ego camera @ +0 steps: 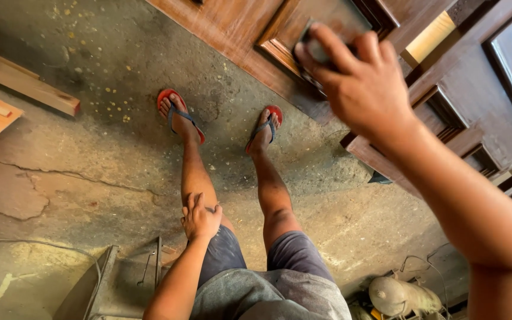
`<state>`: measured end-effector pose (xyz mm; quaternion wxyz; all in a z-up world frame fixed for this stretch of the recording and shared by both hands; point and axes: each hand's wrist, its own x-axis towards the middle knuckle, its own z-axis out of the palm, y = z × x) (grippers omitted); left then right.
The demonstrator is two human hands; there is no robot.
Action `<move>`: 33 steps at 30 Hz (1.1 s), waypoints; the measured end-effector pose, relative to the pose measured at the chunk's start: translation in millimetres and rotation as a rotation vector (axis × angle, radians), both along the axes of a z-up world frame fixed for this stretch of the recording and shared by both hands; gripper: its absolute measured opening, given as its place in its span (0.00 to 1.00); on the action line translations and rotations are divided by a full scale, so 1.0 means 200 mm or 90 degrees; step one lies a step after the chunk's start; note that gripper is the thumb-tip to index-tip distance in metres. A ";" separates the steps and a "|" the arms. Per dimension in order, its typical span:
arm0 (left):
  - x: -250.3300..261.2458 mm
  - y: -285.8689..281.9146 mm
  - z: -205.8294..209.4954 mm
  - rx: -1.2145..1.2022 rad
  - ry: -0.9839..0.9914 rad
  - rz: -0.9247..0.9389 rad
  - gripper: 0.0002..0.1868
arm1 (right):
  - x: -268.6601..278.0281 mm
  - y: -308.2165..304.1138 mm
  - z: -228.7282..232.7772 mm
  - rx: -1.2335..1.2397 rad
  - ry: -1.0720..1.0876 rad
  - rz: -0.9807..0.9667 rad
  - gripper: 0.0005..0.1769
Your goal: The person uses a sanding block to smooth the surface of a wooden cabinet door. They systematically sand the recessed panels and the raised edges of the door, moving the block back and forth to even out the finish.
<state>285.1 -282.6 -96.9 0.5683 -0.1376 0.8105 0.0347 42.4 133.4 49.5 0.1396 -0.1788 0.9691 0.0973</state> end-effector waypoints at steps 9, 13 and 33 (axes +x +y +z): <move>-0.02 0.00 0.05 -0.015 -0.017 0.006 0.38 | 0.01 0.04 -0.03 -0.059 -0.020 -0.074 0.28; -0.11 -0.01 0.09 -0.021 -0.010 0.031 0.39 | 0.07 -0.06 -0.02 -0.011 -0.055 -0.044 0.35; -0.08 -1.47 0.22 0.153 -0.005 0.317 0.36 | 0.02 -0.34 0.35 -0.381 -0.090 -0.491 0.27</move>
